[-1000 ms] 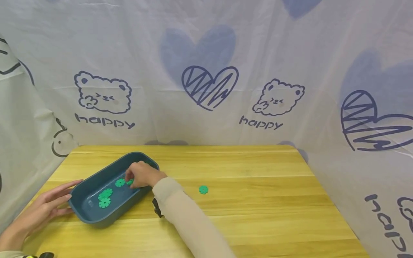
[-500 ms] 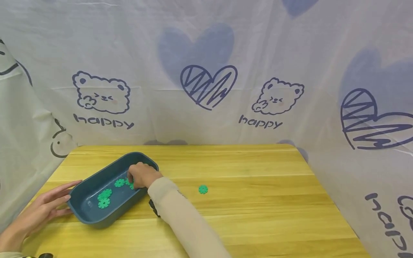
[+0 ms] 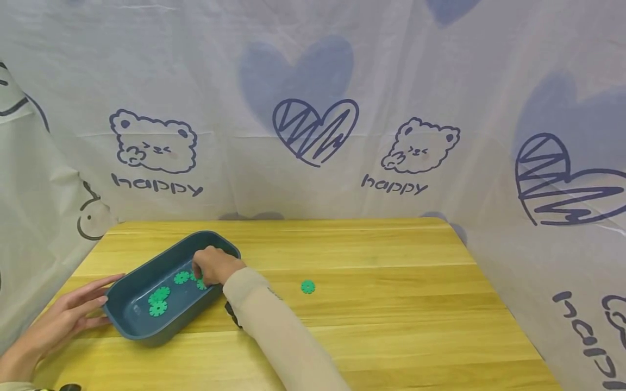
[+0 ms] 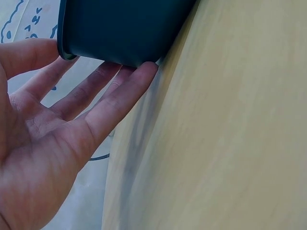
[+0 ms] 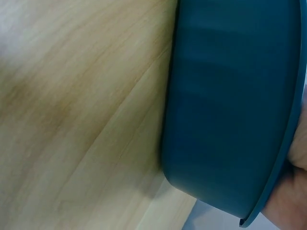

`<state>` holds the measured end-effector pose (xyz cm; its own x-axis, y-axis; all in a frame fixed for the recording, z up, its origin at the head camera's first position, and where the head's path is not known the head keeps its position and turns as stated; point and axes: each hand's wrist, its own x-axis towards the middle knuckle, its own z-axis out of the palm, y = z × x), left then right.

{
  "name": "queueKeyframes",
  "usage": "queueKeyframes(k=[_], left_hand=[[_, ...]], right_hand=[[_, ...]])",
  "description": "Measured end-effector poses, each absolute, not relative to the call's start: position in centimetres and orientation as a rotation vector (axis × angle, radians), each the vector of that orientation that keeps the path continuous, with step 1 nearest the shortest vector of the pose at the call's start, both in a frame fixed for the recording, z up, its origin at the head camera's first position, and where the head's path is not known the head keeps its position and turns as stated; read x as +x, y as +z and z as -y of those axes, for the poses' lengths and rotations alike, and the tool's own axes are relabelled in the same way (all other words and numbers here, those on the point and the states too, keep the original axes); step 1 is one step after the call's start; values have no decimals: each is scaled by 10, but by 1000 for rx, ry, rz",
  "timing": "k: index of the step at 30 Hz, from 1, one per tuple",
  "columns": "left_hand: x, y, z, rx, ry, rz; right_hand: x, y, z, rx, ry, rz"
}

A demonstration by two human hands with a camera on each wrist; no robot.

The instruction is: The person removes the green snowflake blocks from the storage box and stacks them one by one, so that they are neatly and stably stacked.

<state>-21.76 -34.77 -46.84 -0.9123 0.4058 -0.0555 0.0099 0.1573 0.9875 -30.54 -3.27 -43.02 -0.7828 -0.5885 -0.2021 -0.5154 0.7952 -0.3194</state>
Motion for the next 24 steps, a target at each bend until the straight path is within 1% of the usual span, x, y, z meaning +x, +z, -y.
queueKeyframes(k=[12,18,24], left_hand=[[-215,-468,345,399,1778,-2170],[-216,-468,347,418,1818,-2127],[-216,-467,346,393,1804,-2139]], right_hand=[[-307,-430,29,-946,-388,-2700],[-313,-430,27,-1006,-453,-2706],[-315,-422,23,-1027,-508,-2716]])
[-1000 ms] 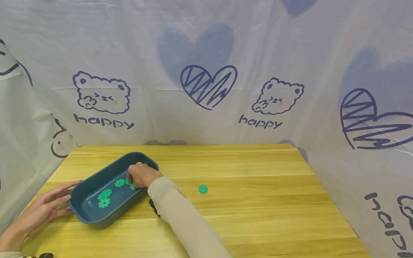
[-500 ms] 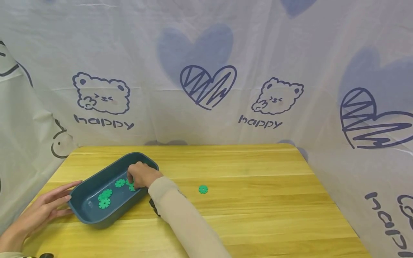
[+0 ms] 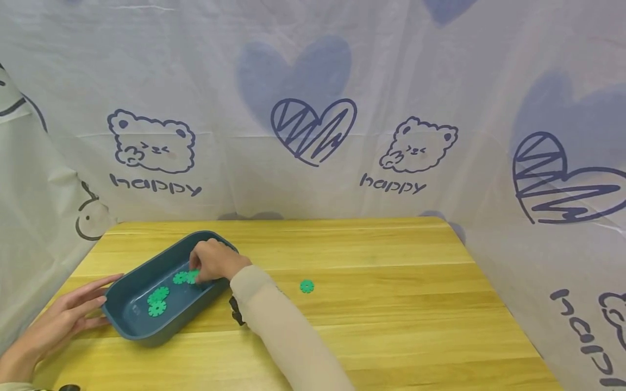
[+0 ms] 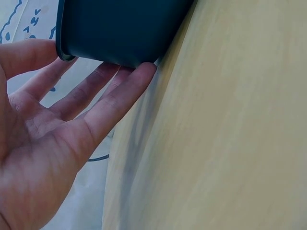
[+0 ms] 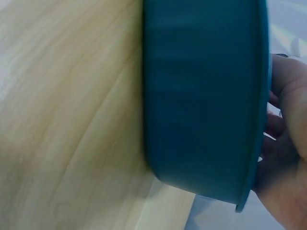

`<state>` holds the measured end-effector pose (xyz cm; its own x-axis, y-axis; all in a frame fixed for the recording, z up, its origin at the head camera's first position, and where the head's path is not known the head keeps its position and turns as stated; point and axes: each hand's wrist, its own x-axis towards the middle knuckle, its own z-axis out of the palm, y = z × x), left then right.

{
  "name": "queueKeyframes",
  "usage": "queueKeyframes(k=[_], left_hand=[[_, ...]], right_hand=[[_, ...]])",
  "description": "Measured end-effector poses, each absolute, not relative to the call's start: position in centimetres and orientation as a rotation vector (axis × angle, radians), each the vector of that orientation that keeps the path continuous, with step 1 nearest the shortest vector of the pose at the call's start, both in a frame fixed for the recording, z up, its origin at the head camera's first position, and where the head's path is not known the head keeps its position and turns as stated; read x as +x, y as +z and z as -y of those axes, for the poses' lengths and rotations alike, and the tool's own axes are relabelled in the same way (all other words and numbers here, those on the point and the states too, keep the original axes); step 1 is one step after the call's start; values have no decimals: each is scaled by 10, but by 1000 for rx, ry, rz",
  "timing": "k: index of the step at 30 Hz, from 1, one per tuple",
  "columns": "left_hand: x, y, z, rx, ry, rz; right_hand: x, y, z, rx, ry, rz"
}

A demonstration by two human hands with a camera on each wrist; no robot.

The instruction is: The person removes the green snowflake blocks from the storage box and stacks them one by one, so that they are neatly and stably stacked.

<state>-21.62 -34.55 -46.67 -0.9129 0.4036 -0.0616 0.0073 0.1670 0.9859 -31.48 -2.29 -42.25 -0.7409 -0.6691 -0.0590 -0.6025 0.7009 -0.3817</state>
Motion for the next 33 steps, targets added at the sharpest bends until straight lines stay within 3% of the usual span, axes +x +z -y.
queueKeyframes(k=[12,33], left_hand=[[-216,-470,346,438,1848,-2096],[-214,-467,344,361,1794,-2158]], right_hand=[[-302,-405,4,-1083,-576,-2727],[-290,-387,-77,-1052,-702,-2779]])
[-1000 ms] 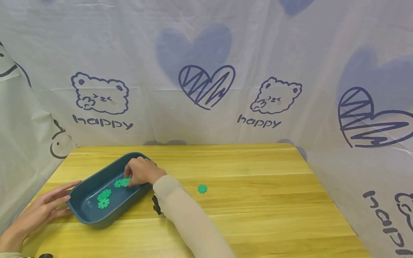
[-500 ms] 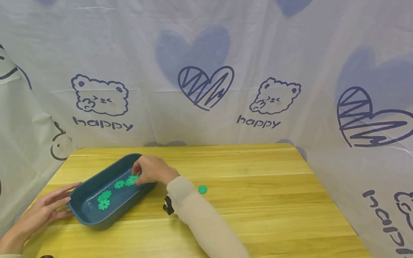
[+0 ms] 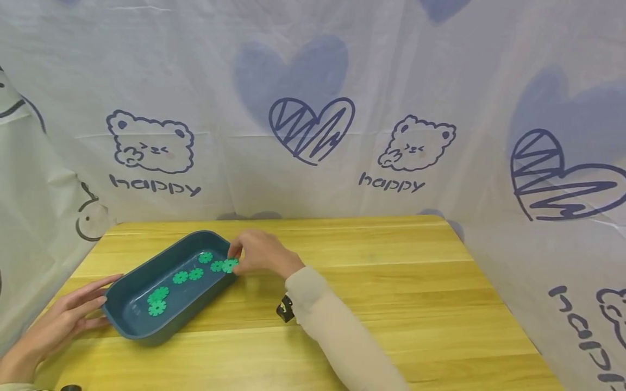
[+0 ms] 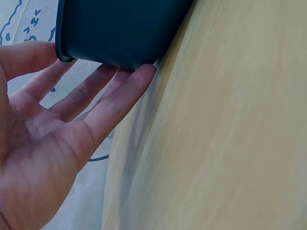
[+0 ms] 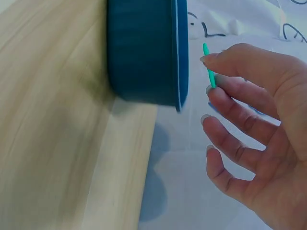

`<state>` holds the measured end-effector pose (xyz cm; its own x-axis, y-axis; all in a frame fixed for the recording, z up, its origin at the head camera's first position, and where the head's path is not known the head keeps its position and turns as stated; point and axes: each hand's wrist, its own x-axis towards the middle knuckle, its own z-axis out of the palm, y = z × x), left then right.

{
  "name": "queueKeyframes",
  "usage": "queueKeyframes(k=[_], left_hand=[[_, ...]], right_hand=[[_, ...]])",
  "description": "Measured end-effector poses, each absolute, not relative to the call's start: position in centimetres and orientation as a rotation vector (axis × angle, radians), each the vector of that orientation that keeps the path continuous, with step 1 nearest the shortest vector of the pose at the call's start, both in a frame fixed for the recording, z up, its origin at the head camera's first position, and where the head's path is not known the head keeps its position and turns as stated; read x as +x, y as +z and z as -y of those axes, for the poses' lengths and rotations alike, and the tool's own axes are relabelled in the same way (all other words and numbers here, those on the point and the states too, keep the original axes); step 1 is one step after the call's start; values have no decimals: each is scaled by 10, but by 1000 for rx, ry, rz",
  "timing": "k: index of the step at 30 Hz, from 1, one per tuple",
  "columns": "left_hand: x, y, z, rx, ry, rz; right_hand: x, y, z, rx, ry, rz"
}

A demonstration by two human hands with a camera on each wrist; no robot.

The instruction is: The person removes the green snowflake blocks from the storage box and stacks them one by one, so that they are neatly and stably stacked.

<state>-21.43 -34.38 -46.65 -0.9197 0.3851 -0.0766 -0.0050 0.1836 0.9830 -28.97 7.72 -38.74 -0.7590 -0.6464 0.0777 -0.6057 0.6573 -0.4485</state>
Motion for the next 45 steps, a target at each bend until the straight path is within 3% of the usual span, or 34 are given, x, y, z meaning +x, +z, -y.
queueKeyframes(k=[20,45], left_hand=[[-215,-467,343,374,1790,-2203],[-214,-466,343,362,1762,-2225]], right_hand=[[-277,-406,-170,-914,-840,-2812],[-272,-450,-224,-847,-955,-2719]])
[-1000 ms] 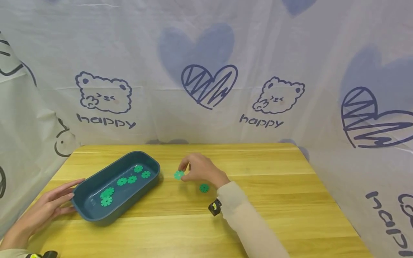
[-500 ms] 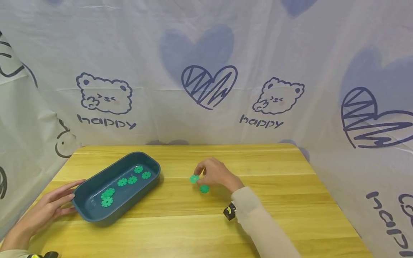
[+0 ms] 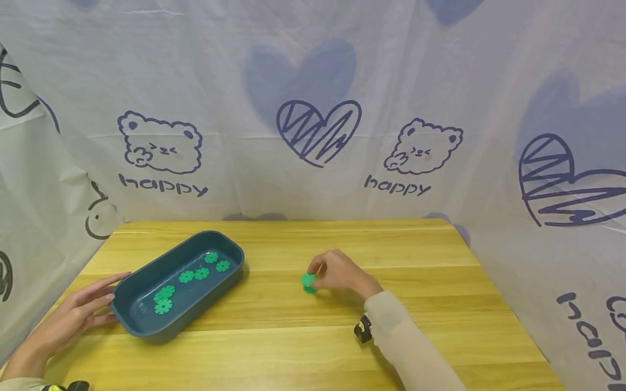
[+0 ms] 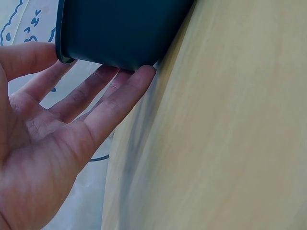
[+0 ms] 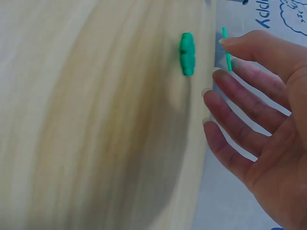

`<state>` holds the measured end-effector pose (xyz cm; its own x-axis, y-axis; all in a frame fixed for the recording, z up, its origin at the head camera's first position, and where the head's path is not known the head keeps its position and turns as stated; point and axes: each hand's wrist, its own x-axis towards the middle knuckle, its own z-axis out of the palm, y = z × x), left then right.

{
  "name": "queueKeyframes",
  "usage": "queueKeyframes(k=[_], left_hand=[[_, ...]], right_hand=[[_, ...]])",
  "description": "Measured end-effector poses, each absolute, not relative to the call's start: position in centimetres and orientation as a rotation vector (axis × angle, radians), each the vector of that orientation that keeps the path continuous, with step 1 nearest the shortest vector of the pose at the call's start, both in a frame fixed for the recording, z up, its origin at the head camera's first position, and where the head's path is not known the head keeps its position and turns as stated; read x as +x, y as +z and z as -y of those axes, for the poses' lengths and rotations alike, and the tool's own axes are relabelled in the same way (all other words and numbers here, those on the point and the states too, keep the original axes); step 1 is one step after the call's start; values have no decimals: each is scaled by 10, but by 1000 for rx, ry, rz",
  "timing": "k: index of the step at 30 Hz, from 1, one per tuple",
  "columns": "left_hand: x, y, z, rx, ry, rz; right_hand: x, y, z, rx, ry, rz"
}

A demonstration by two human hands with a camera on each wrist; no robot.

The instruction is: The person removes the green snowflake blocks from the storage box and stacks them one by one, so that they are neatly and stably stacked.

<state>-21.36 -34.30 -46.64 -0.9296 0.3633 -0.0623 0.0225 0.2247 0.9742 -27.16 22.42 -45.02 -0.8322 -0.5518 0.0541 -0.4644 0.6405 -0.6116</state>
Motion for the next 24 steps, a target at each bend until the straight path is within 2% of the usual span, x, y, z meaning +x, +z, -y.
queueKeyframes(k=[10,24], left_hand=[[-213,-467,343,401,1793,-2196],[-212,-466,341,338,1741,-2250]], right_hand=[[-270,-468,-233,-815,-1033,-2675],[-270,-472,-231,-814,-1030,-2686]])
